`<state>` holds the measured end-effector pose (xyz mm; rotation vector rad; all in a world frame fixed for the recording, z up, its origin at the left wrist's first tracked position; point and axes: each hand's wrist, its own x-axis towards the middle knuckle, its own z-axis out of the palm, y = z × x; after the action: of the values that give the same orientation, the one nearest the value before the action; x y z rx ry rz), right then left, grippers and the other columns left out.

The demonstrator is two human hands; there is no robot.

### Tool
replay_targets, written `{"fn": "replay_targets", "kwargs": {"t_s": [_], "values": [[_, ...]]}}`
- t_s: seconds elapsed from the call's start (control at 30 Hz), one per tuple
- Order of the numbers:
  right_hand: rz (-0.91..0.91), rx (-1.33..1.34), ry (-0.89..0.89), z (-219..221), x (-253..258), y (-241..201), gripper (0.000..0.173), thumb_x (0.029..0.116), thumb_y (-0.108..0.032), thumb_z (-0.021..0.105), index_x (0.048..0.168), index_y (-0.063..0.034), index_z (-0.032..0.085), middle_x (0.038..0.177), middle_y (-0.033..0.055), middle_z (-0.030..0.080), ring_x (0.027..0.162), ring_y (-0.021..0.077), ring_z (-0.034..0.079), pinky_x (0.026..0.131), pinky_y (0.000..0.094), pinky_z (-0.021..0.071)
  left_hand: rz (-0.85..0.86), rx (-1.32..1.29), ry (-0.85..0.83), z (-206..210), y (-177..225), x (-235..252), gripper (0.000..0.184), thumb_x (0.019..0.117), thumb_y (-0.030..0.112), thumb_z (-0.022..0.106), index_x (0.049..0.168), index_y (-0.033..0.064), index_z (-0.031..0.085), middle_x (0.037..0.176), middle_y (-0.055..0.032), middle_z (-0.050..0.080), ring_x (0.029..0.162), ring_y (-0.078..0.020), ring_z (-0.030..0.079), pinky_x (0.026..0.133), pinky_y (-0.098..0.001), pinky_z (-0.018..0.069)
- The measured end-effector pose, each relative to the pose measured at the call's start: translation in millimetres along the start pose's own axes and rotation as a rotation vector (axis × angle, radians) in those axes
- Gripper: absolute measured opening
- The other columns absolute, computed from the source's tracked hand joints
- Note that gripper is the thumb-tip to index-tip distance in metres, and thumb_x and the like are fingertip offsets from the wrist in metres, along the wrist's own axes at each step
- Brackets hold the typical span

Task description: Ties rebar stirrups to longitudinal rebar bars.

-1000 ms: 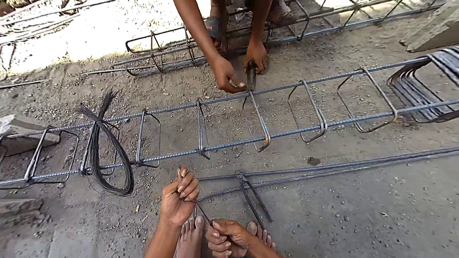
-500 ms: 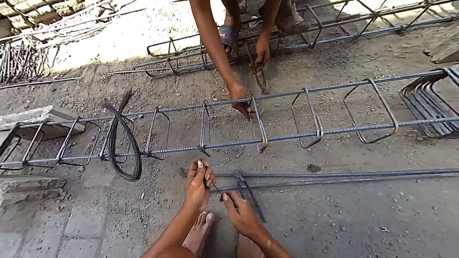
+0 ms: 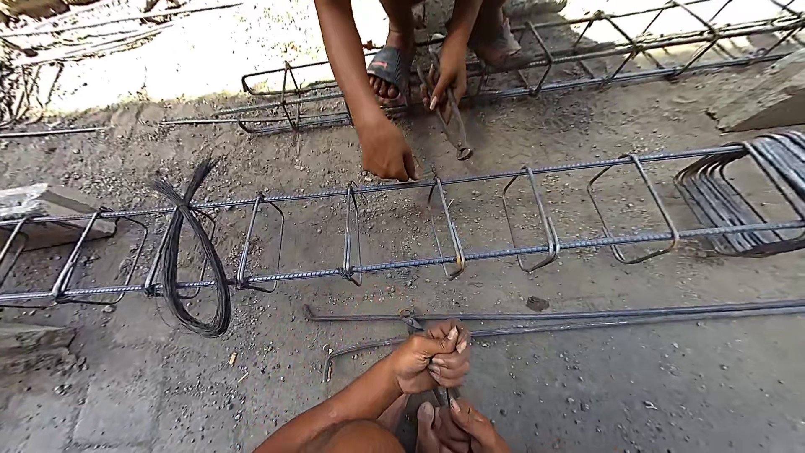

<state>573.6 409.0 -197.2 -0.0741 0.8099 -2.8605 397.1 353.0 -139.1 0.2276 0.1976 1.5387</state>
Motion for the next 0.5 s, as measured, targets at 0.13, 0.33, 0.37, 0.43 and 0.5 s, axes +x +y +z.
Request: {"fn": "replay_targets", "kwargs": {"t_s": [0.13, 0.33, 0.37, 0.43, 0.5], "values": [[-0.043, 0.001, 0.127, -2, -16, 3, 0.049, 0.1039, -0.053, 0.051, 0.064, -0.0246, 0.054, 0.053, -0.0155, 0.041, 0.046, -0.0040, 0.039, 0.046, 0.0153, 0.0319, -0.053, 0.048, -0.140, -12, -8, 16, 0.014, 0.1043, 0.025, 0.054, 0.090, 0.0268, 0.057, 0.064, 0.0155, 0.049, 0.051, 0.0027, 0.043, 0.049, -0.0160, 0.0341], [-0.116, -0.425, 0.751, 8, -13, -13, 0.052, 0.1042, -0.053, 0.052, 0.060, -0.0251, 0.048, 0.049, -0.0153, 0.035, 0.042, -0.0037, 0.034, 0.042, 0.0169, 0.0302, 0.355, 0.828, 0.286, -6, -7, 23, 0.032, 0.1119, 0.017, 0.039, 0.120, -0.0044, 0.061, 0.081, 0.0015, 0.067, 0.073, -0.0053, 0.065, 0.073, -0.0261, 0.0584], [-0.109, -0.508, 0.798, 6, -10, -16, 0.052, 0.1044, -0.053, 0.051, 0.060, -0.0251, 0.049, 0.049, -0.0152, 0.036, 0.042, -0.0037, 0.035, 0.043, 0.0169, 0.0315, 0.401, 0.924, 0.281, -8, -5, 21, 0.036, 0.1120, 0.022, 0.041, 0.123, -0.0071, 0.060, 0.087, -0.0020, 0.069, 0.079, -0.0062, 0.068, 0.078, -0.0273, 0.0594], [-0.057, -0.627, 0.846, 6, -7, -21, 0.051, 0.1047, -0.052, 0.051, 0.062, -0.0254, 0.050, 0.050, -0.0156, 0.037, 0.043, -0.0042, 0.036, 0.043, 0.0164, 0.0325, 0.475, 1.067, 0.309, -11, -1, 18, 0.037, 0.1091, 0.022, 0.050, 0.121, -0.0095, 0.063, 0.094, -0.0080, 0.073, 0.084, -0.0074, 0.070, 0.082, -0.0269, 0.0602], [0.008, -0.699, 0.831, 9, -3, -27, 0.051, 0.1051, -0.053, 0.049, 0.062, -0.0254, 0.048, 0.051, -0.0154, 0.037, 0.044, -0.0037, 0.036, 0.045, 0.0171, 0.0325, 0.527, 1.176, 0.390, -10, 5, 17, 0.028, 0.1073, 0.016, 0.053, 0.112, -0.0078, 0.067, 0.090, -0.0070, 0.073, 0.079, -0.0055, 0.070, 0.077, -0.0230, 0.0601]]}}
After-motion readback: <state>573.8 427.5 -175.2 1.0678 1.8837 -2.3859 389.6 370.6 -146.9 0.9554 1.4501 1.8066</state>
